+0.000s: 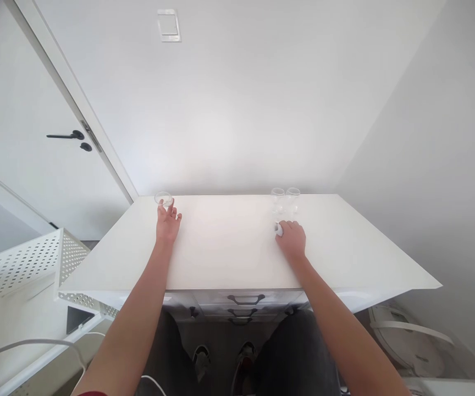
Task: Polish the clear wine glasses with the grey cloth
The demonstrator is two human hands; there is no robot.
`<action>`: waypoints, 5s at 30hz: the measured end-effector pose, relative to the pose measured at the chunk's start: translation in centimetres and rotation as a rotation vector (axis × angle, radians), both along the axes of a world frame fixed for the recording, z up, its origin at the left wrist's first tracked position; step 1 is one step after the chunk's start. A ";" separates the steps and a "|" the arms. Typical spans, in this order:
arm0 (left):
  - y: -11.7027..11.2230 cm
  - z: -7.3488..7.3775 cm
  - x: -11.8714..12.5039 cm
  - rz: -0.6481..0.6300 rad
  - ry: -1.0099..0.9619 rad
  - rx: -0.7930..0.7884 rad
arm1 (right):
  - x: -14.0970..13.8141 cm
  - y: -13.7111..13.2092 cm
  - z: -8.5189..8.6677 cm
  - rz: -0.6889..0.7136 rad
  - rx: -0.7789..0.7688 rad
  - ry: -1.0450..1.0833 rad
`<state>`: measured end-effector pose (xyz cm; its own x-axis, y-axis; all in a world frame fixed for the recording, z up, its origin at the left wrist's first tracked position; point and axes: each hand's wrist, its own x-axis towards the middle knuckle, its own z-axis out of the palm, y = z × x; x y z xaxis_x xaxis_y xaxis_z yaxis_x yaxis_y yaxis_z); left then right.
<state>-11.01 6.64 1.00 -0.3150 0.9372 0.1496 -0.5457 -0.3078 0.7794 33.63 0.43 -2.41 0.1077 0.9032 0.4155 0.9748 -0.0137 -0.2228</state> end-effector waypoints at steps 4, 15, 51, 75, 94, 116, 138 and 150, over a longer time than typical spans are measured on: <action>-0.2 -0.1 1.9 -0.060 0.196 0.012 | -0.7 -0.8 0.9 0.143 0.097 0.009; -1.1 -0.9 5.2 -0.089 0.570 0.122 | -10.0 0.1 1.0 0.220 0.134 1.183; -1.1 -2.1 5.6 -0.131 0.854 0.272 | -19.9 3.3 1.4 0.543 -0.021 1.603; -1.6 -2.1 6.1 -0.233 0.881 0.406 | -19.8 3.9 0.7 0.458 -0.002 1.664; -1.4 -1.8 5.7 -0.069 0.806 0.142 | -21.0 0.8 2.8 0.844 -0.148 1.400; -1.4 -1.5 6.2 -0.176 0.747 0.128 | -20.3 0.9 2.9 0.902 -0.196 1.384; -1.3 -2.3 6.1 -0.244 0.910 0.108 | -20.2 1.5 2.3 0.768 -0.056 1.403; -1.1 -2.5 6.4 -0.281 0.945 0.224 | -19.3 3.2 1.9 0.503 -0.220 1.947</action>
<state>-4.59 5.55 -1.48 0.2514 0.8790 0.4052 0.1899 -0.4553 0.8699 14.37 3.65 -0.49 -0.0399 0.9990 -0.0199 -0.5884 -0.0396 -0.8076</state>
